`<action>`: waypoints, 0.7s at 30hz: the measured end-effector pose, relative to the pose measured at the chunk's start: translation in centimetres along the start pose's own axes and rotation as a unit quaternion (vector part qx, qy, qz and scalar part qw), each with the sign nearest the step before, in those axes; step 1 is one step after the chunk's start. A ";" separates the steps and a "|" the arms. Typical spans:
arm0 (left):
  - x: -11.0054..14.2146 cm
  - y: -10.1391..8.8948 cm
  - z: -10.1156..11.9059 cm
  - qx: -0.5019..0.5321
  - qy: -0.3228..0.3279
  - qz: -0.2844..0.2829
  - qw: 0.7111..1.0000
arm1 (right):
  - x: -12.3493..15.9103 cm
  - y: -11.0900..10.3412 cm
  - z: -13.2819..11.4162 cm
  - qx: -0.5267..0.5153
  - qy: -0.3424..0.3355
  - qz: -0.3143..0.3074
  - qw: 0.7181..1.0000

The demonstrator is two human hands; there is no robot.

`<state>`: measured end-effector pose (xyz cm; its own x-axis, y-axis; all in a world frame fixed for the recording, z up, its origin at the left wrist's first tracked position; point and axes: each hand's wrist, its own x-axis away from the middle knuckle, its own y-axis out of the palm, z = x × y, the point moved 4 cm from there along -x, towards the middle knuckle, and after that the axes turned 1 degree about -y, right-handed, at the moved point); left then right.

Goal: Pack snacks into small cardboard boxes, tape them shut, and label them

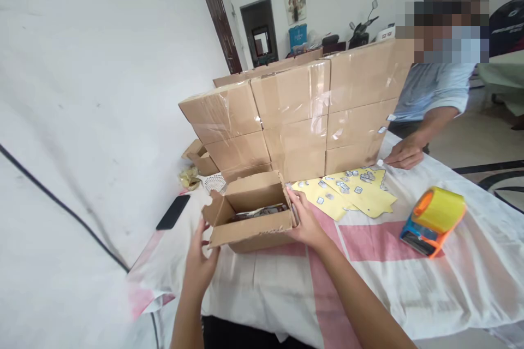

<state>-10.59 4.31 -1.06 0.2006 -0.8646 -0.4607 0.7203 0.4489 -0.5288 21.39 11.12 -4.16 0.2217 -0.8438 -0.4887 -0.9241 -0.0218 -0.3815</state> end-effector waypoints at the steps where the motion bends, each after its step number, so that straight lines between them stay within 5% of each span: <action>1: 0.3 1.0 -0.3 0.018 0.022 -0.035 0.999 | 0.0 0.0 -0.3 0.004 -0.014 0.001 1.000; 6: -0.4 2.8 0.5 0.108 0.048 -0.066 0.991 | 0.0 0.2 -1.2 -0.014 -0.086 0.016 0.996; 13: -1.5 4.4 0.4 0.206 -0.137 0.061 0.967 | -0.2 -0.5 -2.1 -0.062 -0.085 0.057 0.993; 21: -2.0 5.9 1.3 0.235 -0.170 0.041 0.956 | 0.8 -0.8 -0.7 -0.061 -0.043 0.024 0.997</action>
<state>-5.89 8.38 -2.34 0.4163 -0.8902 -0.1854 0.8957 0.4365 -0.0846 22.13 10.06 -3.68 0.1972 -0.7970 -0.5708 -0.9642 -0.0523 -0.2602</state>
